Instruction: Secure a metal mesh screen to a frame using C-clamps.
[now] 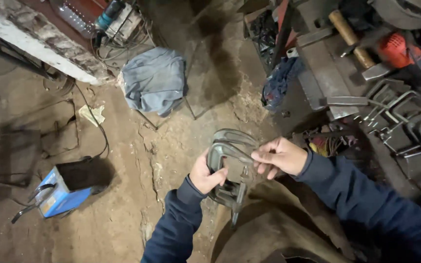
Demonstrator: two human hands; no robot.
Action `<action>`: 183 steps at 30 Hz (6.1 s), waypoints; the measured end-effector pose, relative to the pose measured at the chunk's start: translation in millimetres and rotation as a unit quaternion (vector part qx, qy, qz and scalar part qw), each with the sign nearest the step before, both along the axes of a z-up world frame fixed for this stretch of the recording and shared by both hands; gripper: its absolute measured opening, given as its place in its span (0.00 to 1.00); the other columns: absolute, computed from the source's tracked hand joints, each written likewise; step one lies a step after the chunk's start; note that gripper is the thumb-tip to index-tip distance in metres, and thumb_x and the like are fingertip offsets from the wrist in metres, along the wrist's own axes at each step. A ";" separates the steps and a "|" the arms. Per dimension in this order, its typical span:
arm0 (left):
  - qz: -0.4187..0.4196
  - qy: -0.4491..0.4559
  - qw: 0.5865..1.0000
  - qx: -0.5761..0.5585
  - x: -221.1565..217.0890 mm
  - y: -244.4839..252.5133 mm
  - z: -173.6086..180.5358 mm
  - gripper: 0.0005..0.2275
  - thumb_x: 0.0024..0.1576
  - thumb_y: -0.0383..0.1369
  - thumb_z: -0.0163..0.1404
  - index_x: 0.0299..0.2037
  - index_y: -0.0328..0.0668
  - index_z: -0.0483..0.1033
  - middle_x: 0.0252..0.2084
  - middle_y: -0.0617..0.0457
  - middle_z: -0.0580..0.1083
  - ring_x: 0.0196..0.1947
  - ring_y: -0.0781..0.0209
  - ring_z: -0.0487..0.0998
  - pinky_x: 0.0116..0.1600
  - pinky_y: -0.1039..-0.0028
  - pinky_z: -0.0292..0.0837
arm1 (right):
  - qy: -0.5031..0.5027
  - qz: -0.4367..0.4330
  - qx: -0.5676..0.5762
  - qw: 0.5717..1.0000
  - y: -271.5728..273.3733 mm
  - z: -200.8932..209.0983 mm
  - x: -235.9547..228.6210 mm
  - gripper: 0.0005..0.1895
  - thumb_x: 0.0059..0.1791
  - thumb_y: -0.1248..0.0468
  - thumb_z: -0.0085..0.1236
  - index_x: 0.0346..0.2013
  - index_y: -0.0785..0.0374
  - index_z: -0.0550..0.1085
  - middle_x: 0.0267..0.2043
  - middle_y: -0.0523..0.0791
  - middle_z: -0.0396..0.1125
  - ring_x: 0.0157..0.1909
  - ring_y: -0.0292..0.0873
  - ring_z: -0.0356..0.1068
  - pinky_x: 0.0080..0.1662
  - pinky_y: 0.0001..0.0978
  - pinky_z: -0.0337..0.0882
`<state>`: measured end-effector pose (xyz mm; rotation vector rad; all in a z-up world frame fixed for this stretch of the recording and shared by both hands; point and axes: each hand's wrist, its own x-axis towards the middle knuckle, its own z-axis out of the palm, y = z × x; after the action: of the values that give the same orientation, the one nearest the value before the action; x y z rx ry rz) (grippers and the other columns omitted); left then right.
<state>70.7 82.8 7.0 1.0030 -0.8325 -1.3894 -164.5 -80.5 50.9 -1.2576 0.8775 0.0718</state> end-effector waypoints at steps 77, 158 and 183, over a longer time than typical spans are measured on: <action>-0.086 0.306 0.940 0.122 -76.2 -35.7 -120.2 0.23 0.53 0.31 0.46 0.60 0.39 0.66 0.25 0.54 0.67 0.17 0.63 0.67 0.22 0.76 0.62 | -0.230 -0.134 -0.131 0.955 41.8 -40.7 -56.7 0.13 0.56 0.67 0.54 0.53 0.68 0.80 0.45 0.47 0.77 0.47 0.37 0.74 0.51 0.30 0.74; 0.178 -0.224 0.958 -0.035 -134.6 61.8 19.5 0.10 0.54 0.30 0.56 0.42 0.38 0.71 0.30 0.49 0.74 0.28 0.58 0.79 0.38 0.70 0.76 | -0.237 0.127 -0.318 0.909 49.4 -263.2 -127.1 0.12 0.48 0.67 0.55 0.46 0.61 0.77 0.45 0.47 0.77 0.47 0.44 0.76 0.48 0.38 0.75; 0.455 -0.200 0.865 0.066 23.3 329.8 16.5 0.13 0.54 0.27 0.53 0.49 0.38 0.78 0.38 0.45 0.80 0.38 0.61 0.83 0.46 0.71 0.80 | -0.111 0.263 0.190 0.939 244.3 -193.0 239.2 0.26 0.54 0.49 0.38 0.15 0.59 0.58 0.14 0.42 0.50 0.19 0.40 0.51 0.26 0.35 0.53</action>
<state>94.0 412.7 23.5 1.5553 -0.4264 -0.4236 74.7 163.8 -142.1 -1.0772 0.2927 0.4949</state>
